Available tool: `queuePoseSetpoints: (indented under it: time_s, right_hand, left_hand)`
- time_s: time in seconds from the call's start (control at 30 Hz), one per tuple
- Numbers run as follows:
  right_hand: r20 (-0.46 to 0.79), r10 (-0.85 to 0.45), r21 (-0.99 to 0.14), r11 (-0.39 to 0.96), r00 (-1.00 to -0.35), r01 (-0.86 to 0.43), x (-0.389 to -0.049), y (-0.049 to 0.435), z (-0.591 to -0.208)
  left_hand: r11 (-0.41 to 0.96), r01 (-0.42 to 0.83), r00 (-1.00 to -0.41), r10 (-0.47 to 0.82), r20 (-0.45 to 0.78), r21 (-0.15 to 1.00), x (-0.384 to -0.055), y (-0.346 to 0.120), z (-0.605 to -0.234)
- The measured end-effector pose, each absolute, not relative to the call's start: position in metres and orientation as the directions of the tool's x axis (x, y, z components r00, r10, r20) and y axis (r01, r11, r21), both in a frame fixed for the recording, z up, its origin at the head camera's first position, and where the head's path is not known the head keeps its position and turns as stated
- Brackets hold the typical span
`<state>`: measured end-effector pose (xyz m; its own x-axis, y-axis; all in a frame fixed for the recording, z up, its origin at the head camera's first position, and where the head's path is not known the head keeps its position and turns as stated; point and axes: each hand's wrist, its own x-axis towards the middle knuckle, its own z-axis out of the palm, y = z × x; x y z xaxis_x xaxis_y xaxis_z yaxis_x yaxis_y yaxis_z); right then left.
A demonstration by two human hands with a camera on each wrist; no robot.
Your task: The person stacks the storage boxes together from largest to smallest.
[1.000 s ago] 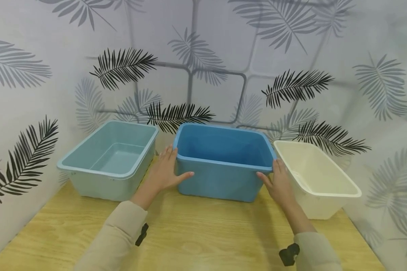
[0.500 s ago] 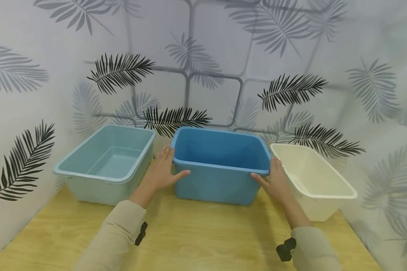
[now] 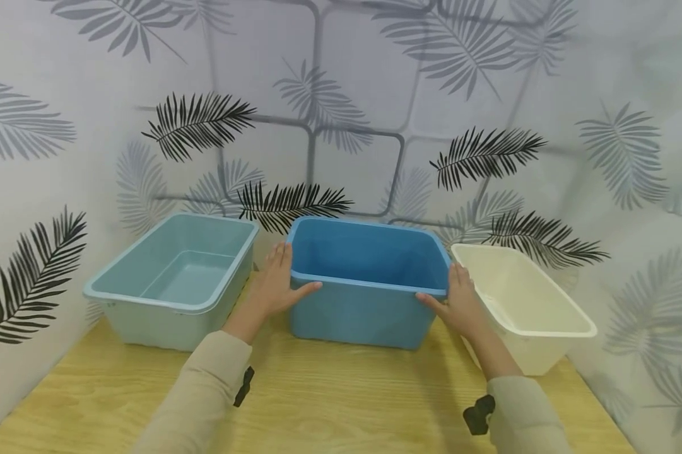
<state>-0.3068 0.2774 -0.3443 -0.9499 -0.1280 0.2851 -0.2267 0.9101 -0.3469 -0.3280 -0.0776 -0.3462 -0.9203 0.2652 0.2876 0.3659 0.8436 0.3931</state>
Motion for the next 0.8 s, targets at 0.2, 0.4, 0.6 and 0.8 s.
queuePoseSetpoints:
  time_s: [0.2,0.4,0.6,0.8]
  right_hand:
    - [0.267,-0.127,-0.354,0.909,-0.955,-0.219,-0.3081,0.28,-0.344]
    - [0.253,-0.13,-0.334,0.918,-0.959,-0.213,-0.3076,0.2805,-0.3441]
    - [0.261,-0.129,-0.305,0.929,-0.957,-0.209,-0.3053,0.2792,-0.3422]
    - [0.277,-0.136,-0.292,0.931,-0.951,-0.218,-0.3059,0.277,-0.3426]
  left_hand:
    - [0.851,0.362,-0.922,0.268,0.279,0.38,-0.3304,-0.0781,-0.3465]
    - [0.863,0.349,-0.928,0.262,0.266,0.365,-0.3306,-0.0782,-0.3475]
    - [0.854,0.341,-0.931,0.251,0.264,0.394,-0.3307,-0.0771,-0.3473]
    - [0.842,0.352,-0.926,0.252,0.28,0.409,-0.3314,-0.0776,-0.3485]
